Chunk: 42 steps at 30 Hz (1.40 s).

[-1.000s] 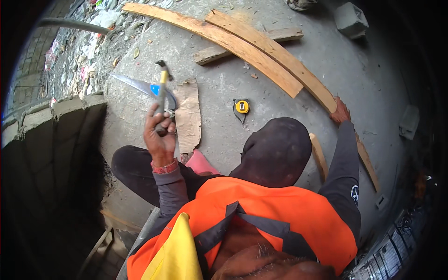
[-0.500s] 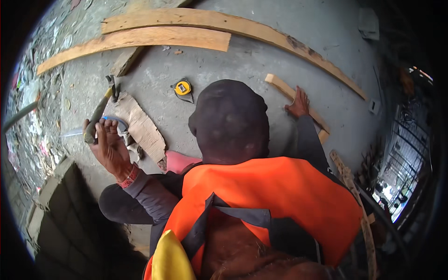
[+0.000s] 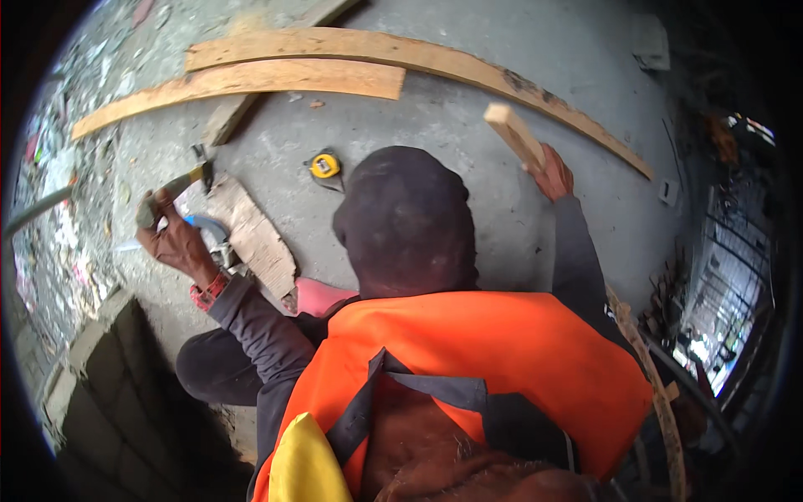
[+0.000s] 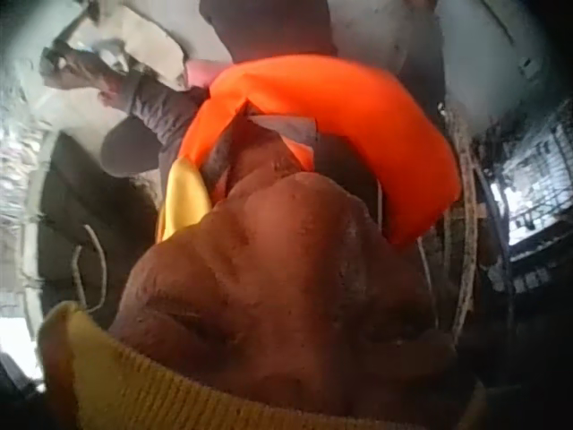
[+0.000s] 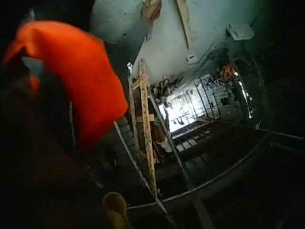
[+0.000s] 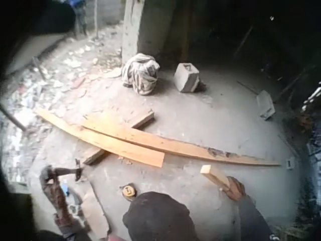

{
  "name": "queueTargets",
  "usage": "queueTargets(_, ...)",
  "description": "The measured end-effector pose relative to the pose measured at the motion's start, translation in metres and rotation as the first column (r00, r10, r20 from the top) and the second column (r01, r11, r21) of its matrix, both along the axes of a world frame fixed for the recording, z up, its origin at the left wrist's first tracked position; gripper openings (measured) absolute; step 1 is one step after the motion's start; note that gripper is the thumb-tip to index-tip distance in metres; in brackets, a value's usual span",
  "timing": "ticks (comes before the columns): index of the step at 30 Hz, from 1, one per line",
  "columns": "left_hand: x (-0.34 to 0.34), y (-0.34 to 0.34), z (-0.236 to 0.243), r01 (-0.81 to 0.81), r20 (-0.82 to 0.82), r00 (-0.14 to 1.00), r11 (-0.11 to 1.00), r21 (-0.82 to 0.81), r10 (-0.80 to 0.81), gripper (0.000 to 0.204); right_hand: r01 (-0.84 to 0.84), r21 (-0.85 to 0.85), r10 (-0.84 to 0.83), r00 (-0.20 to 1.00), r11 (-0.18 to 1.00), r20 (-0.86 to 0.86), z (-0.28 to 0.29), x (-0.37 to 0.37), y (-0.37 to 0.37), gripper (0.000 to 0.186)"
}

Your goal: The recorder is sawing a wooden plank and then hammering nails to join pieces of wood together.

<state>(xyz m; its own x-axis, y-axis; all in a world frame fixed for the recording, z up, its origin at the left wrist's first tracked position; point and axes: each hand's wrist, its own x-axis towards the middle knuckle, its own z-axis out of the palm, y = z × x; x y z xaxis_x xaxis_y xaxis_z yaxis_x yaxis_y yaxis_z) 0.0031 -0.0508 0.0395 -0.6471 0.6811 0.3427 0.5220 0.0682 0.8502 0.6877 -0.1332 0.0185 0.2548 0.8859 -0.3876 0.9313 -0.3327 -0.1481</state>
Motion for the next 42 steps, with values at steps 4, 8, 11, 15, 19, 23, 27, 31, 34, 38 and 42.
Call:
queueTargets(4, 0.006, 0.002, 0.018, 0.005, -0.032, 0.999, 0.999, -0.041, -0.006, 0.029, 0.042, 0.422, -0.078, 0.994, 0.905, 0.07, 0.055, -0.011, 0.047, 0.067)
queueTargets(8, 0.01, 0.003, 0.016, 0.077, -0.014, 0.997, 0.997, 0.0, -0.077, 0.029, 0.185, 0.595, -0.155, 0.983, 0.782, -0.101, 0.15, 0.009, 0.084, 0.064)
queueTargets(11, 0.009, 0.002, 0.016, 0.023, -0.062, 0.998, 0.999, -0.031, -0.025, 0.03, 0.256, 0.675, -0.137, 0.965, 0.692, -0.225, 0.193, 0.016, 0.089, 0.057)
queueTargets(15, -0.003, -0.004, 0.008, -0.057, -0.123, 0.991, 0.994, -0.097, 0.045, 0.03, 0.204, 0.765, -0.024, 0.97, 0.611, -0.24, 0.253, -0.021, 0.113, 0.055)
queueTargets(19, 0.006, 0.004, 0.007, -0.007, -0.168, 0.986, 0.999, 0.031, 0.013, 0.027, 0.11, 0.673, 0.181, 0.92, 0.731, -0.347, 0.276, -0.085, 0.166, 0.06)
queueTargets(23, 0.01, 0.005, 0.029, -0.072, -0.026, 0.997, 0.992, 0.102, 0.075, 0.026, -0.614, 0.445, 0.653, 0.753, 0.653, 0.08, 0.228, -0.204, 0.231, 0.061)
queueTargets(27, 0.018, 0.013, 0.036, -0.053, 0.119, 0.992, 0.992, 0.114, 0.039, 0.027, -0.907, 0.192, 0.912, 0.398, 0.374, 0.104, 0.132, -0.291, 0.296, 0.06)
queueTargets(31, 0.011, 0.005, 0.034, -0.064, 0.101, 0.993, 0.993, 0.097, 0.054, 0.028, -0.94, -0.058, 0.94, 0.33, 0.335, 0.083, 0.058, -0.367, 0.352, 0.059)
queueTargets(34, 0.01, 0.008, 0.038, -0.028, 0.116, 0.993, 0.994, 0.107, 0.016, 0.029, -0.857, -0.327, 0.851, 0.479, 0.4, -0.216, 0.047, -0.4, 0.396, 0.059)
queueTargets(38, -0.004, 0.002, 0.024, -0.043, 0.129, 0.991, 0.989, 0.142, 0.024, 0.028, -0.773, -0.345, 0.712, 0.63, 0.533, -0.31, 0.033, -0.433, 0.415, 0.059)
queueTargets(42, 0.0, 0.016, 0.023, -0.033, 0.128, 0.992, 0.989, 0.147, 0.014, 0.025, -0.834, -0.132, 0.728, 0.534, 0.535, -0.43, -0.02, -0.403, 0.448, 0.068)
